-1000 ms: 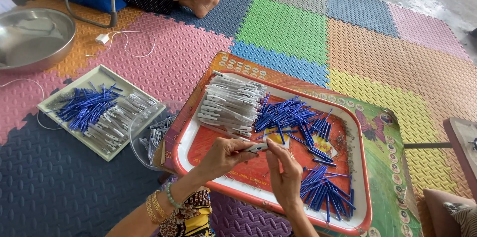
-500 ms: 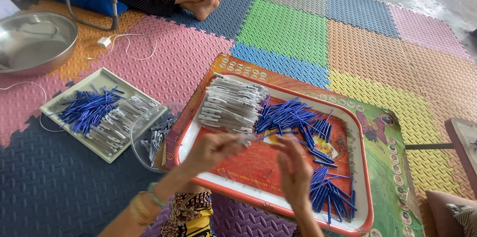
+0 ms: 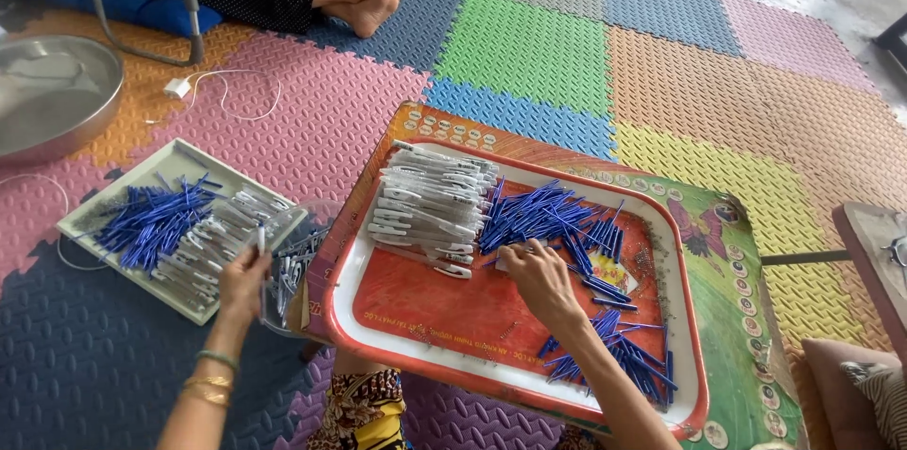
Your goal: Assembling pens by manually joining blue barrels with white caps on a tray.
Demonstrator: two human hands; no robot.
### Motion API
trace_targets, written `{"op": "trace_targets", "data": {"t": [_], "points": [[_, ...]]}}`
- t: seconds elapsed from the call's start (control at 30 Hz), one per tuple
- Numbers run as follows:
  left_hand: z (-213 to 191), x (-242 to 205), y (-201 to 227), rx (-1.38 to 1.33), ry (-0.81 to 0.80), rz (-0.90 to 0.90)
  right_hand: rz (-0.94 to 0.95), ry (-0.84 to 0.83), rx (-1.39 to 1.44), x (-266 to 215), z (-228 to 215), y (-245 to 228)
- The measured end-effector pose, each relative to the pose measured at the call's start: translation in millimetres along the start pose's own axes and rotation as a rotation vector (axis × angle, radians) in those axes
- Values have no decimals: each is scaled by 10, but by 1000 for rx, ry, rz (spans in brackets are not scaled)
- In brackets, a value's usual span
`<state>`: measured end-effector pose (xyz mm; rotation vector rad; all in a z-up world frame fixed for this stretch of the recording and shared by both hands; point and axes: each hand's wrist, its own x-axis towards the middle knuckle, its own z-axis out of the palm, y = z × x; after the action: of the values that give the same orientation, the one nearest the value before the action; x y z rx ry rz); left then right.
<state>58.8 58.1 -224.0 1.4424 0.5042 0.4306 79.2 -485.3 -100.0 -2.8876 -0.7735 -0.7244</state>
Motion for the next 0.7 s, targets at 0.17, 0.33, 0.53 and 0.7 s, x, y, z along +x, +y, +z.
{"op": "trace_targets", "data": {"t": [0.17,0.33,0.53,0.7], "points": [[420,-228,186,205,-68,-316,-185,-147,-152,121,-6,-17],[552,-502,1116,442,-60,144,-226,-102,-145,69,-189,65],[1557,-1182,1499,599,-581,967,-209,-191,-100,-19,-127,159],[2518,-1656,899,1083,-980,1306,-197,-325,-51,-181,-54,226]]}}
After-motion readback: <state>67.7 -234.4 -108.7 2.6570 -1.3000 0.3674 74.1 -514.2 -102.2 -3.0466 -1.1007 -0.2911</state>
